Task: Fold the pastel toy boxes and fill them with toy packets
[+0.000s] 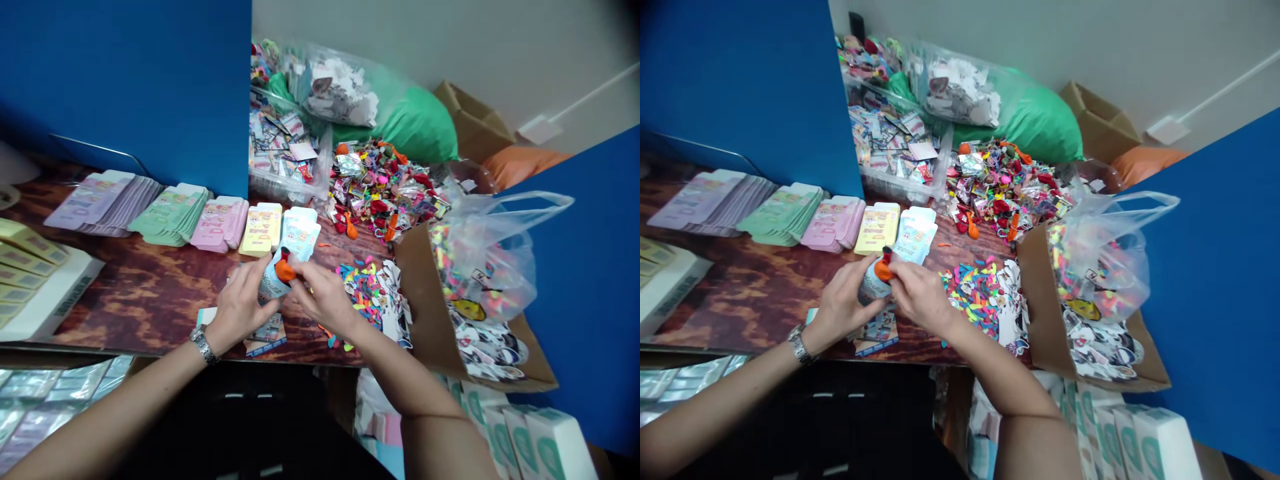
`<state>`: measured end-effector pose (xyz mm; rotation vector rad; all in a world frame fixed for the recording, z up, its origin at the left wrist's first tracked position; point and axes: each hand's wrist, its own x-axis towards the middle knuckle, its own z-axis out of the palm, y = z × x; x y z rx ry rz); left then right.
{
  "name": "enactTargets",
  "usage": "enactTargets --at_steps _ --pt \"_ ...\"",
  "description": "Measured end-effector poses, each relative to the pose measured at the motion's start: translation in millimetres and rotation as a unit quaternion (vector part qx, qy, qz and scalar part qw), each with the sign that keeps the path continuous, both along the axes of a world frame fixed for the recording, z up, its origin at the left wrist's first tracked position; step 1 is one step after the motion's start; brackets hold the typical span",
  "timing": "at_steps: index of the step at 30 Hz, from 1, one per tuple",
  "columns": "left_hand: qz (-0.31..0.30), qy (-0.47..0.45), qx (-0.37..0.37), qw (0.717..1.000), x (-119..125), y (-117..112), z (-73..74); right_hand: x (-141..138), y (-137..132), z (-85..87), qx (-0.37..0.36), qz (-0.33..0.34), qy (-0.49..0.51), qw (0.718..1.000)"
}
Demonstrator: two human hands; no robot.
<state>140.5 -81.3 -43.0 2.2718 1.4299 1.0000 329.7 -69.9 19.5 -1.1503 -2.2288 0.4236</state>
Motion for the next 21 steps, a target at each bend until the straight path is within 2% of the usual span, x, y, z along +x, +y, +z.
enactTargets --at_steps 2,5,8,12,16,21 --pt "-0.004 -0.003 0.026 1.000 -3 -2 -1.7 -3 -4 0.8 -0.016 -0.047 0.014 0.999" --pt "0.000 -0.011 0.053 0.999 -7 -3 -3.2 -6 -9 2.8 0.038 -0.072 -0.055 0.995" --pt "0.004 -0.026 0.062 0.998 -11 -1 -5.0 -4 -9 0.8 0.064 -0.035 -0.083 0.994" --pt "0.002 -0.052 0.034 0.998 -13 0 -6.9 4 -7 -5.5 0.016 0.018 -0.040 0.999" --pt "-0.008 -0.064 0.005 0.998 -13 -3 -8.7 5 -7 -8.8 -0.035 0.033 -0.023 0.999" --pt "-0.038 -0.024 0.073 0.996 -14 -4 -15.7 2 -2 -10.2 -0.067 0.102 -0.087 0.989"
